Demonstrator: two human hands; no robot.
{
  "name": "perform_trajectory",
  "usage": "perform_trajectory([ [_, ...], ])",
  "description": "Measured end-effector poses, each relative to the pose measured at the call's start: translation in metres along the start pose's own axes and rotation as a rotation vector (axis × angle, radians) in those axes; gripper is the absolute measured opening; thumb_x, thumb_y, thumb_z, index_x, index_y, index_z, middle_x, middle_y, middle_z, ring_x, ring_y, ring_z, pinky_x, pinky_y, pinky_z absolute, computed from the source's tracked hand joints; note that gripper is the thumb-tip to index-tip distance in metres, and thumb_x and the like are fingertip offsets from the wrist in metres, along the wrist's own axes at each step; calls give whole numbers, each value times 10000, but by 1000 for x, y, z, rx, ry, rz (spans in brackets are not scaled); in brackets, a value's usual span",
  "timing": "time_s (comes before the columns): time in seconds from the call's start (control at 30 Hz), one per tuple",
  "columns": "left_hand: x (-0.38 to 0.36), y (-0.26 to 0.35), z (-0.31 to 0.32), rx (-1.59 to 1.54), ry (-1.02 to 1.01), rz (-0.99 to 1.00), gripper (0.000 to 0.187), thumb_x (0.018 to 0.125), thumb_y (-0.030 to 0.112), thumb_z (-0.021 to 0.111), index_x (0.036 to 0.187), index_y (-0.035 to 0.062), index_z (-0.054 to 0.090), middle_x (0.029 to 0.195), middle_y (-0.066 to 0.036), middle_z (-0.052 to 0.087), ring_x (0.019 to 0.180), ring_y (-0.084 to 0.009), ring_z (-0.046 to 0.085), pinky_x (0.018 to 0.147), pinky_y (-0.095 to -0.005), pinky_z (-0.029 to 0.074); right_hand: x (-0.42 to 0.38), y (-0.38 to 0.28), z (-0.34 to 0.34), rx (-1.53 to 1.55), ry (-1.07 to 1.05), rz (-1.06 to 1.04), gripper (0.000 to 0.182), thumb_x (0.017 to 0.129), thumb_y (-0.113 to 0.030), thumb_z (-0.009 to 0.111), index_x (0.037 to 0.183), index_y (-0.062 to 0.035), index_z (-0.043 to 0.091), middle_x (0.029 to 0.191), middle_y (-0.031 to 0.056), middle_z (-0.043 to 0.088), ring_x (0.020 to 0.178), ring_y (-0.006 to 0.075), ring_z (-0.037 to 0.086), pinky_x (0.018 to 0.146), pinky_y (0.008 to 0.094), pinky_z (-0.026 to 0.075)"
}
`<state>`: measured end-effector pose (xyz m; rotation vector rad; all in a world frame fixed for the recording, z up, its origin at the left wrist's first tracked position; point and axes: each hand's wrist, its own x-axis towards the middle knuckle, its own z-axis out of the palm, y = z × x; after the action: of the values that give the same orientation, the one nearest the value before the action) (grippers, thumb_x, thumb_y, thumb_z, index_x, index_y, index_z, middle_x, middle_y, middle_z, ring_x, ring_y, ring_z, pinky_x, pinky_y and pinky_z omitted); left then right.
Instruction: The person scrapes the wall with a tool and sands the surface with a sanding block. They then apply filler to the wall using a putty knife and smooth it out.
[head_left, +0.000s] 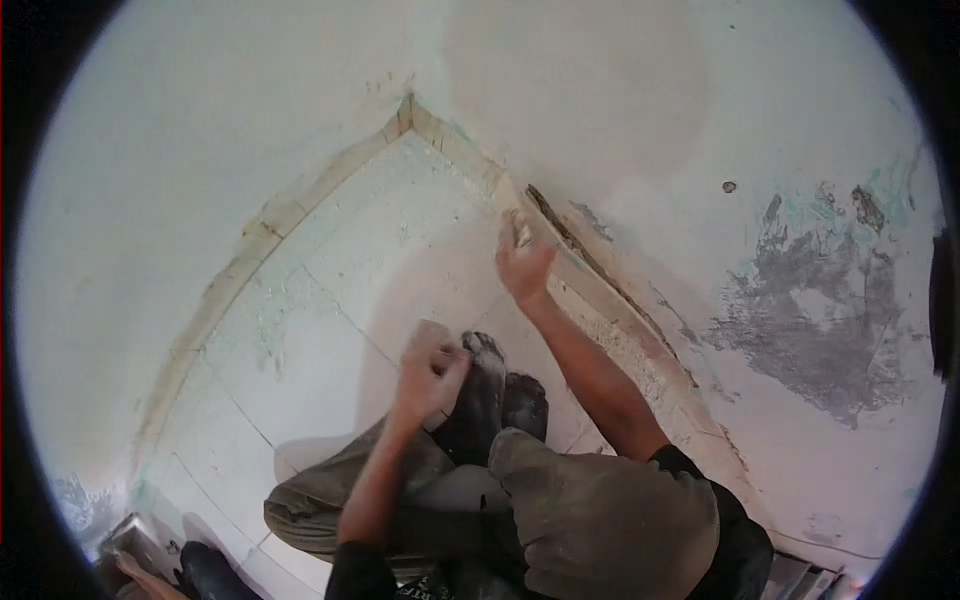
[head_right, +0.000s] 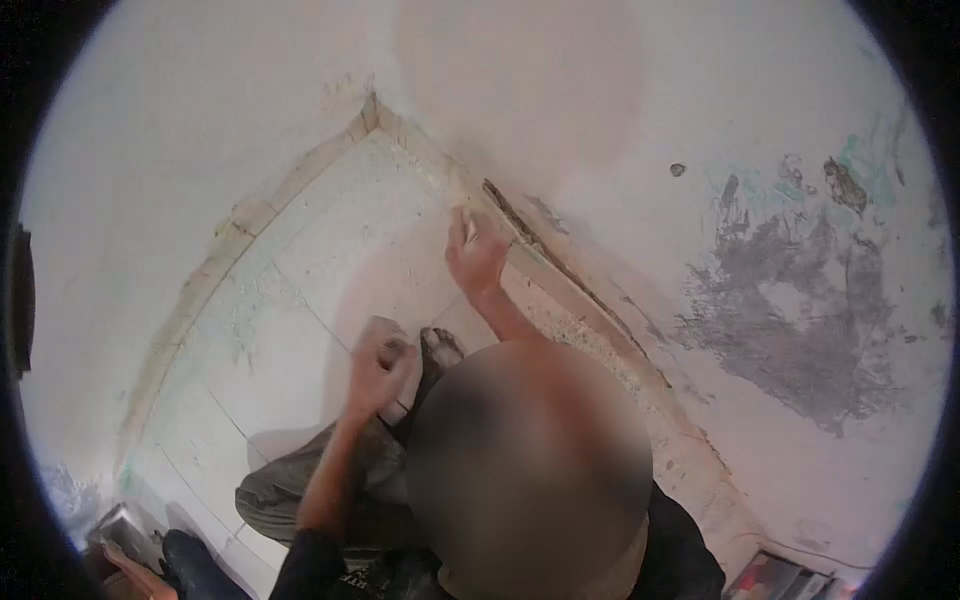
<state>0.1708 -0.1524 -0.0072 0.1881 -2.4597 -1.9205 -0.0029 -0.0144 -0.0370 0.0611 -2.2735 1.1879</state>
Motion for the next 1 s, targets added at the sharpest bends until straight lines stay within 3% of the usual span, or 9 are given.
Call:
perform_trajectory([
  [0.1,6,29,44,24,-40,241,181,757,77,643,889,-11,556,1041,-170,554,848,-296,587,733,-362,474,-10,-1,3,4,-98,-188,173,839,-168,604,883,-5,642,737,208,606,699,372,616,589,409,475],
  [0.2,7,54,83,-89,-36,236,217,746,75,645,927,-5,557,1025,-176,560,935,-358,547,808,-382,451,-1,1,-5,29,-182,-313,147,829,-141,610,887,-9,642,759,195,610,697,358,618,586,400,477],
  [0.3,4,65,107,-23,-74,262,234,777,93,636,988,24,562,1013,-141,573,874,-291,577,788,-339,462,8,4,-12,56,-78,-267,131,826,-129,612,887,-16,641,776,185,615,684,349,617,584,398,480],
  [0.5,-6,85,120,-148,-238,157,249,822,116,620,1027,5,534,1028,-152,573,940,-306,579,807,-358,455,31,13,-19,20,-91,-111,134,829,-143,623,857,-12,633,752,184,607,674,354,608,580,395,475],
  [0.57,-2,90,120,-183,-143,248,226,831,97,606,1016,-9,528,1040,-155,560,933,-310,576,802,-352,456,36,13,-19,111,-50,-229,133,828,-140,629,846,-8,628,735,182,602,666,358,603,570,390,468],
  [0.7,2,94,126,-127,-118,309,210,832,71,599,1005,-19,522,1048,-160,544,919,-317,573,798,-346,457,37,10,-19,149,-74,-220,125,821,-133,638,830,-8,628,721,183,597,662,356,602,566,387,464],
  [0.8,-1,95,124,-146,-215,320,220,827,58,602,1012,-18,513,1048,-164,532,902,-322,569,799,-343,456,37,15,-17,123,-95,-194,118,816,-125,643,812,-8,628,717,183,596,658,356,601,562,387,463],
  [0.9,-2,98,120,-210,-292,300,237,823,48,603,1027,-18,501,1051,-171,521,908,-331,563,803,-353,455,39,23,-17,135,-30,-268,167,838,-142,635,779,14,617,664,180,578,580,287,570,544,357,433],
  [1.0,-8,100,128,-168,-299,339,245,832,54,598,1041,-19,495,1039,-176,516,924,-337,550,807,-364,451,36,19,-23,106,-114,-130,176,839,-151,631,785,17,623,698,182,604,643,297,614,594,352,468],
])
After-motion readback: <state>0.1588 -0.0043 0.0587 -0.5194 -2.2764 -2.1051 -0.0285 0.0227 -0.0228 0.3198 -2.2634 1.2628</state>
